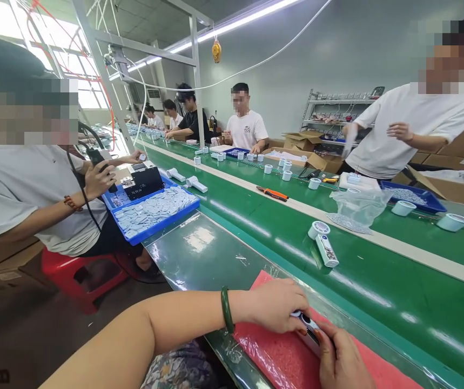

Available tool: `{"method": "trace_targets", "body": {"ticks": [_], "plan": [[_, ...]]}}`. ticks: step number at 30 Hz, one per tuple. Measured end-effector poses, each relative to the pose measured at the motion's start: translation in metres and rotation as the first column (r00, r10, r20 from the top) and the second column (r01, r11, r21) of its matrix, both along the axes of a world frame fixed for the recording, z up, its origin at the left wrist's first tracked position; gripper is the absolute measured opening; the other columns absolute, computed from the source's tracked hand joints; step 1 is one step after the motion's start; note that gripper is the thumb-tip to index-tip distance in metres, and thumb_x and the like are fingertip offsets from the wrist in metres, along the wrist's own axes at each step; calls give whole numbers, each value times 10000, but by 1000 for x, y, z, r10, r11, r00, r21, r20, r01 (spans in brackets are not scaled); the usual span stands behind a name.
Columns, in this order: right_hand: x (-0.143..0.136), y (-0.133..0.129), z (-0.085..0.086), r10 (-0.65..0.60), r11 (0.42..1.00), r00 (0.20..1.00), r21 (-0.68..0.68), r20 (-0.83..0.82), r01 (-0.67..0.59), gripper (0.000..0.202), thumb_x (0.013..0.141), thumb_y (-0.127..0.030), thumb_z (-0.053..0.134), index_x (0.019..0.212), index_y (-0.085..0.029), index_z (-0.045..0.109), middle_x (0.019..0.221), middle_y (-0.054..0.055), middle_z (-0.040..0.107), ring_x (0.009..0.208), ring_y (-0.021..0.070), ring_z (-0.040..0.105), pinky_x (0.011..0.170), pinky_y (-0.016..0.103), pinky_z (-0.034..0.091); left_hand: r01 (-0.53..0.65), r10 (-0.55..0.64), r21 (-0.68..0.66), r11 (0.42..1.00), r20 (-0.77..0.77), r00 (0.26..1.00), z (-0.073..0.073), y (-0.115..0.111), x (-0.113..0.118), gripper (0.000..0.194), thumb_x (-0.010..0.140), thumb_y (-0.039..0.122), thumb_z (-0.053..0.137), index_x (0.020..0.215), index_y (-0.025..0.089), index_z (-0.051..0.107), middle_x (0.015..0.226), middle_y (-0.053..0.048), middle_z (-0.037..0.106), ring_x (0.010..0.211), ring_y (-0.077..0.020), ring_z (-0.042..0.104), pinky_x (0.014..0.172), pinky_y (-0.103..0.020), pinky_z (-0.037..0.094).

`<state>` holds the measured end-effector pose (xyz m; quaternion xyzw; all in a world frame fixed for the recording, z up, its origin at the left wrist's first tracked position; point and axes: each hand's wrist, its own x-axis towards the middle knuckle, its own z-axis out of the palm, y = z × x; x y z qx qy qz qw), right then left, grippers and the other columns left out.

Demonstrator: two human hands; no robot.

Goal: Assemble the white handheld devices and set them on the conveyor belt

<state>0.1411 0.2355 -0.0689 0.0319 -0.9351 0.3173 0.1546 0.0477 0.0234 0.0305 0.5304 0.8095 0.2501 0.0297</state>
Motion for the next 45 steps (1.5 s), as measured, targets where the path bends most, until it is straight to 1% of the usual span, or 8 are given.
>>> {"method": "trace_targets", "body": {"ticks": [9,16,21,24,30,34,41,45], "plan": [[6,-14,22,178,979,940,-44,-290,-199,228,1123,-344,438,1118,-250,646,1090,42,703,953,213,715,783,306,619,-117,115,102,988,23,993,-12,-2,12,199,867,208,790,1033,159,692,1060,-41,745,1029,-187,656,1007,-329,495],[30,-27,71,197,921,980,-339,-25,-193,177,1034,-226,489,1105,-205,650,1115,95,680,1023,259,649,910,412,550,7,-23,198,980,83,996,13,-17,32,108,964,216,634,1053,168,674,1102,-87,696,1147,-252,595,1144,-477,419],[37,-20,93,320,943,931,-149,175,-296,520,971,-71,641,1458,-193,504,1413,98,574,1282,278,507,1123,498,405,27,-9,121,992,-145,989,10,-28,36,169,1014,237,515,1126,204,638,1264,-74,671,1301,-277,547,1136,-488,454],[38,-23,94,335,940,923,-139,191,-313,561,955,-32,684,1467,-162,496,1409,94,582,1261,273,514,1099,485,417,10,20,112,994,-262,965,5,-28,44,272,1026,268,492,1269,180,579,1259,-83,691,1261,-294,592,1079,-504,498],[36,-34,85,222,970,962,-137,160,-201,459,934,-18,673,1361,-166,589,1312,83,635,1159,291,555,1017,499,444,-61,101,142,988,-294,951,5,-20,50,192,1033,232,460,1113,191,629,1134,-55,732,1129,-276,660,996,-494,538],[36,-32,85,253,964,958,-115,137,-239,434,964,-67,673,1376,-149,561,1318,92,625,1170,286,543,1012,485,445,-39,73,113,993,-318,945,8,-20,49,215,1030,238,475,1157,184,640,1154,-54,732,1177,-278,642,996,-465,536],[36,-32,84,275,951,948,103,160,-293,472,972,-112,629,1429,-87,514,1347,139,594,1150,329,511,989,532,469,7,27,77,997,-434,901,4,-20,48,239,1028,194,441,1171,142,625,1171,-88,720,1142,-276,647,1037,-488,485],[34,-36,81,256,965,953,16,163,-262,452,961,-119,612,1407,-132,545,1321,119,613,1152,314,545,1014,535,489,-3,24,53,999,-396,918,8,-18,50,223,1022,204,459,1157,142,626,1142,-95,707,1116,-277,625,1004,-469,501]]}}
